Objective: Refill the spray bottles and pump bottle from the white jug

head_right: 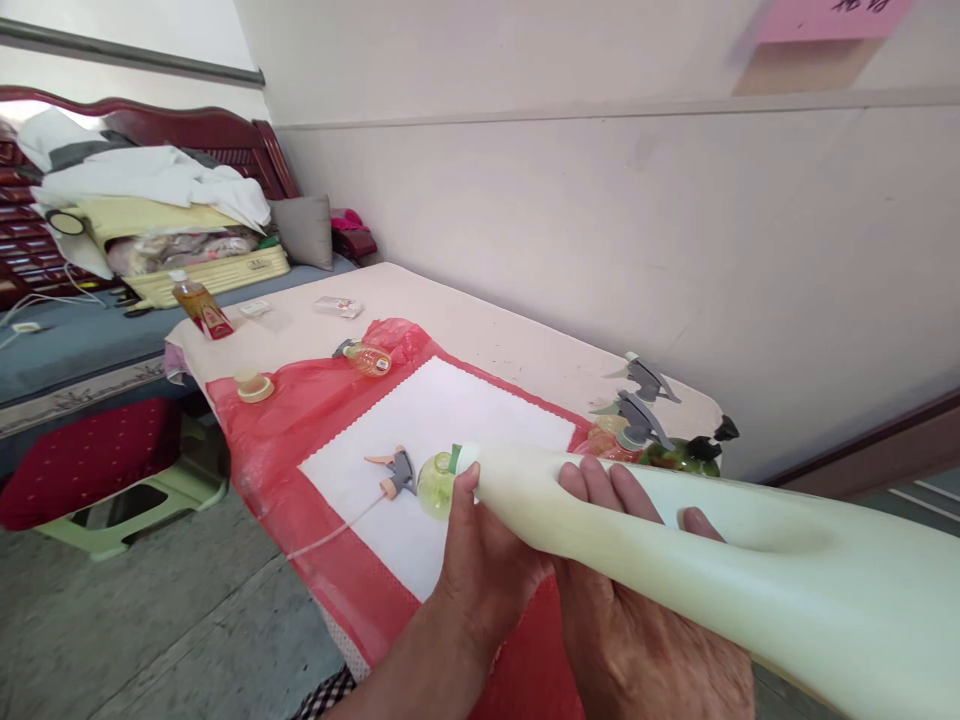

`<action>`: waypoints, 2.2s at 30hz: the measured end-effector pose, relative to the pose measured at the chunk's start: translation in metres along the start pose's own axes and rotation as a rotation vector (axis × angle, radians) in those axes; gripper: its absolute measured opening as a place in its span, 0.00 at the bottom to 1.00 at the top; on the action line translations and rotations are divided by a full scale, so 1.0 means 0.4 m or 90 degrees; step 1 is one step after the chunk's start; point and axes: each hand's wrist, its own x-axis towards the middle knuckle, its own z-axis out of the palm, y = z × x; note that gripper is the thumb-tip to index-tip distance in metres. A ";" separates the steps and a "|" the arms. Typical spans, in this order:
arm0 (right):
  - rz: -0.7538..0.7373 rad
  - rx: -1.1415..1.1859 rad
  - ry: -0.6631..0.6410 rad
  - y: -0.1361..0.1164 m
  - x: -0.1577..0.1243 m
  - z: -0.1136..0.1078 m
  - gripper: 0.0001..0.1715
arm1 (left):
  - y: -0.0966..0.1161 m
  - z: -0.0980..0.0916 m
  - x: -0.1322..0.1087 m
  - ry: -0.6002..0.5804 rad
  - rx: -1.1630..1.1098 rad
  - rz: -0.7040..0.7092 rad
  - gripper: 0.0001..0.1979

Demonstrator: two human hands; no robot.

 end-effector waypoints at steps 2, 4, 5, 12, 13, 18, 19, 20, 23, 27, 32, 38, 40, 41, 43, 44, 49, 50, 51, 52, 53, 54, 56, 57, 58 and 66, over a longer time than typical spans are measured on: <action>-0.002 -0.002 -0.001 0.000 0.000 -0.001 0.26 | -0.001 -0.001 0.000 -0.003 -0.001 -0.001 0.36; 0.001 -0.001 -0.004 0.000 0.000 -0.002 0.26 | -0.001 -0.002 0.001 -0.005 -0.001 -0.001 0.36; 0.003 0.001 -0.005 0.000 -0.001 -0.002 0.26 | -0.001 -0.003 0.001 -0.005 -0.001 -0.001 0.36; 0.004 0.008 0.002 0.000 0.000 -0.001 0.25 | 0.000 0.001 0.001 0.005 -0.004 -0.003 0.36; 0.002 0.007 0.004 0.000 0.001 -0.001 0.26 | 0.000 0.001 0.001 0.006 -0.004 -0.003 0.36; 0.005 0.004 -0.001 -0.001 -0.001 -0.005 0.27 | -0.001 -0.002 0.001 -0.008 -0.006 0.003 0.35; 0.004 0.004 -0.002 -0.001 -0.001 -0.005 0.27 | -0.001 -0.002 0.001 -0.009 -0.007 0.002 0.35; 0.003 0.005 -0.002 -0.001 -0.001 -0.005 0.27 | -0.001 -0.003 0.001 -0.009 -0.009 0.000 0.35; 0.008 0.010 -0.005 -0.003 -0.001 -0.003 0.27 | -0.002 -0.003 0.002 -0.011 -0.005 -0.003 0.35; 0.002 0.009 -0.005 -0.005 0.001 0.000 0.27 | 0.000 0.002 0.000 -0.015 0.009 0.003 0.36; -0.008 0.005 0.010 -0.004 0.005 -0.001 0.27 | 0.000 0.000 -0.001 -0.005 0.007 -0.003 0.35; 0.007 0.007 0.000 -0.006 0.009 -0.005 0.29 | -0.003 -0.004 -0.002 -0.008 -0.006 0.004 0.33; 0.007 0.011 -0.001 -0.006 0.008 -0.004 0.29 | -0.002 -0.003 -0.002 -0.005 -0.008 0.004 0.33; 0.006 0.013 -0.002 -0.005 0.006 -0.003 0.29 | -0.002 -0.003 -0.002 -0.004 -0.007 0.003 0.34; 0.004 0.015 -0.007 -0.004 0.002 -0.001 0.29 | -0.001 -0.002 -0.002 0.000 -0.001 0.000 0.34; 0.002 0.016 -0.011 -0.004 0.000 0.000 0.29 | 0.000 -0.002 -0.002 0.002 0.001 -0.001 0.34; -0.002 0.023 -0.020 -0.001 -0.006 0.003 0.27 | 0.002 -0.003 0.000 0.018 0.007 0.005 0.34; -0.004 0.024 -0.019 0.000 -0.006 0.003 0.27 | 0.002 -0.004 0.000 0.023 0.009 0.006 0.34; -0.010 0.023 -0.018 0.001 -0.006 0.003 0.27 | 0.003 -0.004 0.000 0.030 0.011 0.005 0.33; -0.019 0.021 -0.018 0.003 -0.006 0.003 0.26 | 0.003 -0.003 0.001 0.035 0.013 0.003 0.34; -0.029 0.019 -0.018 0.006 -0.007 0.003 0.26 | 0.004 -0.002 0.001 0.040 0.015 0.000 0.34; -0.039 0.018 -0.023 0.008 -0.007 0.003 0.25 | 0.005 -0.001 0.001 0.045 0.016 -0.002 0.33; -0.040 0.024 -0.027 0.015 -0.009 0.005 0.24 | 0.007 0.004 0.001 0.057 0.024 -0.005 0.33; -0.029 0.030 -0.025 0.019 -0.010 0.007 0.22 | 0.008 0.007 0.001 0.067 0.030 -0.003 0.33; -0.014 0.038 -0.028 0.024 -0.011 0.009 0.22 | 0.009 0.010 0.001 0.079 0.038 0.001 0.32; 0.115 0.128 -0.056 0.047 -0.012 0.038 0.28 | 0.002 0.021 -0.010 0.183 0.122 0.096 0.29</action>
